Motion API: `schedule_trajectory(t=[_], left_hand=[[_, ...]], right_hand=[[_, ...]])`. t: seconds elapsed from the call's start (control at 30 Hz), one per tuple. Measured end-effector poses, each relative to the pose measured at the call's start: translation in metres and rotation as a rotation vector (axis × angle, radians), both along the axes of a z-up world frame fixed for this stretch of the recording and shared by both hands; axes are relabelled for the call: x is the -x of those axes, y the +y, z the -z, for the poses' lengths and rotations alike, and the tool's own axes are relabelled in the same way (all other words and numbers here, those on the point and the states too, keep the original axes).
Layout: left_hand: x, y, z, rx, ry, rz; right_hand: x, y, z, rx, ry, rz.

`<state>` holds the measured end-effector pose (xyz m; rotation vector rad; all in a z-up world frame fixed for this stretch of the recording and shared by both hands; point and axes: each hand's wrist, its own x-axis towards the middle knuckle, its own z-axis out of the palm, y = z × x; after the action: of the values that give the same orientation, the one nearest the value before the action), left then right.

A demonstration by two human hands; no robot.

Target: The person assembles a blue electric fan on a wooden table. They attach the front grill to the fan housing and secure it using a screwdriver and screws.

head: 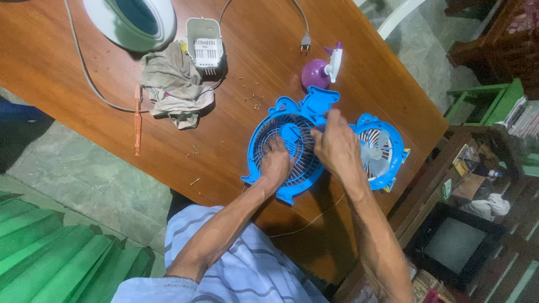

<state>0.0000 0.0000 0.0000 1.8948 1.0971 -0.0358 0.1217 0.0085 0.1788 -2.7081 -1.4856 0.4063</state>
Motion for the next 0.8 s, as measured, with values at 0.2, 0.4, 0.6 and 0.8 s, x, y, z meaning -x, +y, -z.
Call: schedule_trajectory(t=[0.2,0.4,0.6,0.8], left_hand=[[-0.001,0.000,0.006,-0.051,-0.013,-0.004],[-0.001,-0.001,0.007,-0.021,0.003,0.000],[-0.002,-0.001,0.006,-0.021,0.005,-0.009],[-0.003,-0.004,0.008,-0.036,0.024,-0.001]], right_hand=[[0.006,0.009,-0.007,0.088,-0.024,0.118],[0.006,0.012,-0.006,0.028,0.003,0.194],[0.000,0.001,-0.003,-0.095,0.042,0.042],[0.000,-0.007,0.002,-0.089,0.043,0.074]])
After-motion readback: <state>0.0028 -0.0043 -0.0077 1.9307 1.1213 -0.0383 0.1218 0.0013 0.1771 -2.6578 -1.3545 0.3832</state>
